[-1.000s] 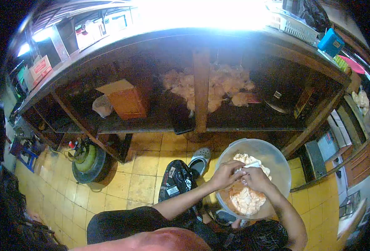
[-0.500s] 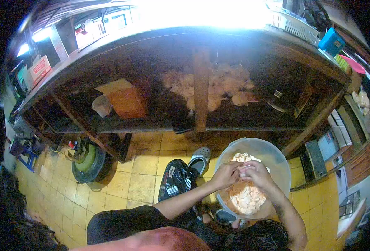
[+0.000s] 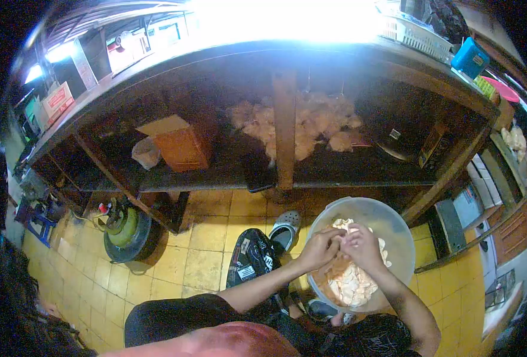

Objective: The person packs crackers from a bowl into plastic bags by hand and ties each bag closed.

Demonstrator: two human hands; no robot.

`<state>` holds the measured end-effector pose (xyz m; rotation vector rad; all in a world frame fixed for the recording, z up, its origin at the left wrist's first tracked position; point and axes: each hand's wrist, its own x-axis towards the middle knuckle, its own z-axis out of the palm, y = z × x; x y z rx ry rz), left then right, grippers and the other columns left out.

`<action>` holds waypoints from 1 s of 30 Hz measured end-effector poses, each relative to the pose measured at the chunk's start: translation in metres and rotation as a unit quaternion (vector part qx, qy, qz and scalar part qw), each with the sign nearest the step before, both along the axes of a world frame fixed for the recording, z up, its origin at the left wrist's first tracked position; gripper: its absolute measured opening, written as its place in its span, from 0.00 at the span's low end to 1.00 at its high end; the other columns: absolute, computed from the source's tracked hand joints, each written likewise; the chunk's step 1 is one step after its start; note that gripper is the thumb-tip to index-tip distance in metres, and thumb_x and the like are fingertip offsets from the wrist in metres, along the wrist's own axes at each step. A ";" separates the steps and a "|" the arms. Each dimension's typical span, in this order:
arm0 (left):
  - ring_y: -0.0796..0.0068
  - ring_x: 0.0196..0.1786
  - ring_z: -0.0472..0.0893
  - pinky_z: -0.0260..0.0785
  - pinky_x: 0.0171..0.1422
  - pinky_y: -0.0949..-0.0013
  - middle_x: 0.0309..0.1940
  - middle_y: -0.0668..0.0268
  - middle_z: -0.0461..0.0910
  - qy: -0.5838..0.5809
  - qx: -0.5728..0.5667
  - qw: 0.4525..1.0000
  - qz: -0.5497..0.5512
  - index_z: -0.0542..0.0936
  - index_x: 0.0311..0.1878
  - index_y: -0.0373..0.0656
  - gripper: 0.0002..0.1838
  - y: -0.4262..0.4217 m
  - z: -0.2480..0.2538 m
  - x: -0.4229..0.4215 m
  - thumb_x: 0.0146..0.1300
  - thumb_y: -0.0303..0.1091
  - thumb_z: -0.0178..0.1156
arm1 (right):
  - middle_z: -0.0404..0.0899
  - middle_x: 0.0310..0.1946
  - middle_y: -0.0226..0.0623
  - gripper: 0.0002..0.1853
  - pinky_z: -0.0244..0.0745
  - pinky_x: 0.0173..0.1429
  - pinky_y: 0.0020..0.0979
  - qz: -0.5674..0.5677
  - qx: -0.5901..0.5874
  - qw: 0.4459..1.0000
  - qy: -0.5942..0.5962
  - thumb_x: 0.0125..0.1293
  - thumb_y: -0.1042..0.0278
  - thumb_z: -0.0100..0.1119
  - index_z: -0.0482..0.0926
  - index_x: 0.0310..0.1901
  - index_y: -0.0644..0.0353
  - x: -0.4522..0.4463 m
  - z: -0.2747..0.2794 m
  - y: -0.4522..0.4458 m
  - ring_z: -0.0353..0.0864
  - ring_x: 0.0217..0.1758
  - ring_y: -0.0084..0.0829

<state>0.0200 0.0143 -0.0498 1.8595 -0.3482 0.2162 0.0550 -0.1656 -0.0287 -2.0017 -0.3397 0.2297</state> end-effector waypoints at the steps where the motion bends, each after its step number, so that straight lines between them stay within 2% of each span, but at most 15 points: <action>1: 0.48 0.50 0.82 0.73 0.58 0.55 0.49 0.47 0.81 0.001 0.000 1.000 -0.001 0.79 0.55 0.33 0.17 -0.001 -0.004 0.002 0.64 0.27 0.56 | 0.81 0.35 0.37 0.22 0.82 0.38 0.30 -0.026 0.076 0.997 0.012 0.58 0.80 0.65 0.71 0.54 0.64 0.006 -0.009 -0.003 0.82 0.38 0.24; 2: 0.48 0.49 0.82 0.74 0.55 0.55 0.48 0.47 0.81 -0.052 -0.001 0.998 0.038 0.79 0.55 0.33 0.17 -0.002 -0.009 0.004 0.64 0.27 0.56 | 0.81 0.35 0.37 0.22 0.82 0.38 0.30 -0.027 0.077 0.997 0.013 0.58 0.80 0.65 0.71 0.54 0.64 0.013 -0.021 -0.010 0.82 0.38 0.24; 4: 0.48 0.48 0.82 0.74 0.53 0.55 0.47 0.47 0.81 -0.105 -0.003 0.992 0.074 0.79 0.54 0.34 0.16 -0.003 -0.017 0.006 0.63 0.26 0.56 | 0.79 0.31 0.35 0.11 0.80 0.38 0.32 -0.033 -0.098 0.994 -0.029 0.62 0.74 0.61 0.75 0.46 0.64 0.021 -0.046 -0.024 0.81 0.35 0.24; 5: 0.48 0.47 0.82 0.74 0.53 0.55 0.47 0.48 0.81 -0.132 0.010 0.988 0.080 0.79 0.55 0.34 0.17 -0.004 -0.019 0.008 0.63 0.26 0.55 | 0.80 0.30 0.40 0.10 0.80 0.43 0.37 0.054 -0.056 0.983 0.168 0.65 0.65 0.57 0.77 0.39 0.65 0.016 -0.060 -0.027 0.82 0.37 0.35; 6: 0.48 0.46 0.82 0.74 0.52 0.56 0.46 0.49 0.81 -0.160 0.023 0.983 0.086 0.78 0.55 0.35 0.17 -0.005 -0.020 0.009 0.63 0.25 0.55 | 0.83 0.36 0.46 0.14 0.80 0.43 0.37 0.245 -0.339 0.906 -0.073 0.59 0.66 0.64 0.79 0.44 0.64 0.022 -0.103 -0.044 0.84 0.38 0.39; 7: 0.48 0.46 0.82 0.74 0.52 0.56 0.46 0.49 0.81 -0.161 0.022 0.983 0.086 0.78 0.55 0.35 0.17 -0.005 -0.018 0.008 0.63 0.25 0.55 | 0.81 0.44 0.50 0.22 0.76 0.53 0.41 0.300 -0.364 0.881 -0.047 0.57 0.62 0.66 0.77 0.51 0.62 0.008 -0.122 -0.044 0.81 0.47 0.46; 8: 0.49 0.44 0.82 0.74 0.51 0.56 0.46 0.49 0.80 -0.132 0.012 0.988 0.079 0.78 0.55 0.35 0.17 -0.004 -0.013 0.005 0.63 0.25 0.56 | 0.79 0.52 0.54 0.30 0.72 0.63 0.45 0.355 -0.384 0.852 -0.020 0.54 0.57 0.69 0.75 0.58 0.60 -0.006 -0.140 -0.044 0.78 0.57 0.52; 10: 0.50 0.42 0.82 0.74 0.50 0.57 0.46 0.49 0.80 -0.102 0.004 0.992 0.074 0.78 0.55 0.35 0.18 -0.001 -0.009 0.002 0.62 0.25 0.56 | 0.77 0.60 0.56 0.30 0.71 0.65 0.44 0.397 -0.386 0.832 -0.003 0.54 0.50 0.68 0.80 0.57 0.58 -0.037 -0.163 -0.040 0.74 0.64 0.53; 12: 0.53 0.39 0.82 0.74 0.47 0.58 0.45 0.50 0.80 -0.108 0.003 0.992 0.070 0.78 0.55 0.35 0.17 -0.001 -0.008 0.001 0.63 0.27 0.57 | 0.72 0.66 0.51 0.39 0.67 0.67 0.45 0.572 -0.274 0.773 -0.002 0.55 0.50 0.68 0.69 0.68 0.56 -0.031 -0.193 -0.045 0.73 0.66 0.49; 13: 0.53 0.39 0.82 0.74 0.47 0.58 0.45 0.50 0.80 -0.106 0.002 0.992 0.070 0.78 0.55 0.35 0.17 -0.002 -0.010 0.003 0.63 0.27 0.57 | 0.72 0.66 0.51 0.39 0.67 0.67 0.45 0.572 -0.274 0.773 0.000 0.55 0.50 0.68 0.69 0.68 0.56 -0.032 -0.180 -0.040 0.73 0.66 0.49; 15: 0.57 0.37 0.81 0.74 0.44 0.59 0.45 0.51 0.81 -0.171 0.033 0.981 0.088 0.78 0.55 0.35 0.17 -0.002 -0.017 0.006 0.64 0.28 0.58 | 0.80 0.59 0.49 0.35 0.74 0.62 0.44 0.545 -0.406 0.715 0.160 0.49 0.45 0.71 0.81 0.57 0.58 -0.035 -0.117 -0.010 0.81 0.58 0.50; 19: 0.57 0.37 0.81 0.74 0.45 0.60 0.45 0.51 0.81 -0.100 0.008 0.994 0.052 0.78 0.56 0.35 0.17 0.000 -0.012 0.003 0.65 0.30 0.58 | 0.82 0.54 0.50 0.31 0.77 0.56 0.42 0.622 -0.359 0.651 0.247 0.58 0.55 0.65 0.75 0.62 0.59 -0.025 -0.114 -0.018 0.83 0.53 0.45; 21: 0.57 0.37 0.81 0.74 0.45 0.60 0.45 0.51 0.81 -0.097 0.001 0.994 0.046 0.78 0.55 0.35 0.17 0.000 -0.010 0.001 0.65 0.32 0.58 | 0.83 0.53 0.47 0.29 0.77 0.56 0.43 0.581 -0.482 0.650 0.087 0.54 0.47 0.67 0.82 0.53 0.57 -0.030 -0.113 -0.019 0.83 0.54 0.49; 25: 0.57 0.37 0.81 0.74 0.44 0.60 0.45 0.51 0.81 -0.114 -0.003 0.992 0.056 0.77 0.55 0.35 0.17 -0.002 -0.017 0.005 0.65 0.33 0.59 | 0.83 0.49 0.48 0.25 0.77 0.54 0.45 0.538 -0.467 0.690 0.128 0.58 0.50 0.63 0.81 0.52 0.57 -0.028 -0.059 -0.009 0.83 0.52 0.50; 30: 0.57 0.37 0.82 0.74 0.45 0.59 0.44 0.51 0.80 -0.100 0.012 0.993 0.059 0.76 0.56 0.35 0.18 -0.002 -0.009 0.001 0.64 0.30 0.58 | 0.83 0.48 0.49 0.24 0.77 0.54 0.44 0.484 -0.383 0.779 0.111 0.58 0.53 0.63 0.80 0.53 0.57 -0.020 -0.058 -0.019 0.83 0.50 0.49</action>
